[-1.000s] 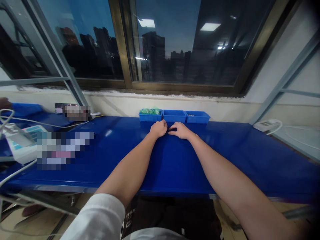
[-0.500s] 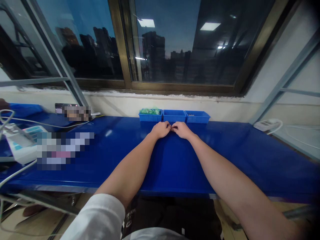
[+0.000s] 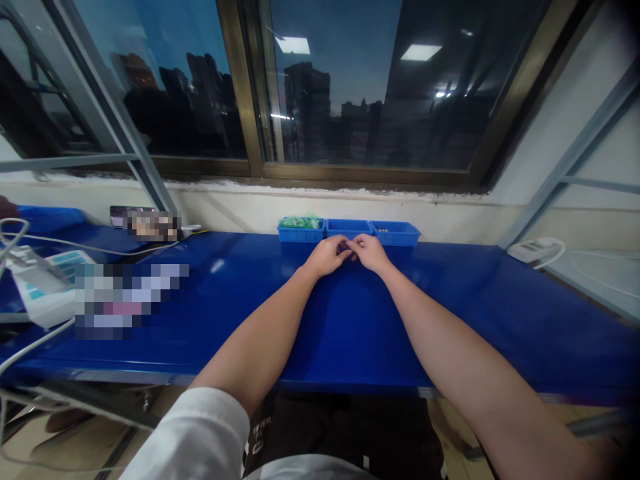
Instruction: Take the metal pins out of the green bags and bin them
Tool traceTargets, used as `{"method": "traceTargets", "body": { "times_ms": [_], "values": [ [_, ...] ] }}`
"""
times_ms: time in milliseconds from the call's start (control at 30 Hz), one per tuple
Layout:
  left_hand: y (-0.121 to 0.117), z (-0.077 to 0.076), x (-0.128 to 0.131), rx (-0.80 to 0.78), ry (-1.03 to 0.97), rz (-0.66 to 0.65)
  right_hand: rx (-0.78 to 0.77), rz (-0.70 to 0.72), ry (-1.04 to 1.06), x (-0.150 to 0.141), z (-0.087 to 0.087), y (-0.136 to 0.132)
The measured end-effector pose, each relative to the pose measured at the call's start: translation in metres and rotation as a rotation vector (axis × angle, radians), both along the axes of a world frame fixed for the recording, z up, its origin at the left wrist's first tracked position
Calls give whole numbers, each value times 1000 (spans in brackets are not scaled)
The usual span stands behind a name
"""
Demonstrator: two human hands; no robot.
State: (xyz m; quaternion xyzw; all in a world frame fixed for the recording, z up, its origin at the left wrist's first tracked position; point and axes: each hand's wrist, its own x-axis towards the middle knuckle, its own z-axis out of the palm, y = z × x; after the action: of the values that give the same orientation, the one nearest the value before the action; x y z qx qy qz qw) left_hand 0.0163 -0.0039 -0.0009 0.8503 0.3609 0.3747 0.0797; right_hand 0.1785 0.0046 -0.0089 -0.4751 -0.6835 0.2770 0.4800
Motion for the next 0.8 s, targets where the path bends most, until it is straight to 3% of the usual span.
{"method": "traceTargets", "body": {
  "times_ms": [367,800],
  "values": [
    [6,-3,0,-207,-131,-124,-94,117,82,3,2,-2],
    [6,1,-3,-96,-26,112,-108,87,166,2,8,-5]
  ]
}}
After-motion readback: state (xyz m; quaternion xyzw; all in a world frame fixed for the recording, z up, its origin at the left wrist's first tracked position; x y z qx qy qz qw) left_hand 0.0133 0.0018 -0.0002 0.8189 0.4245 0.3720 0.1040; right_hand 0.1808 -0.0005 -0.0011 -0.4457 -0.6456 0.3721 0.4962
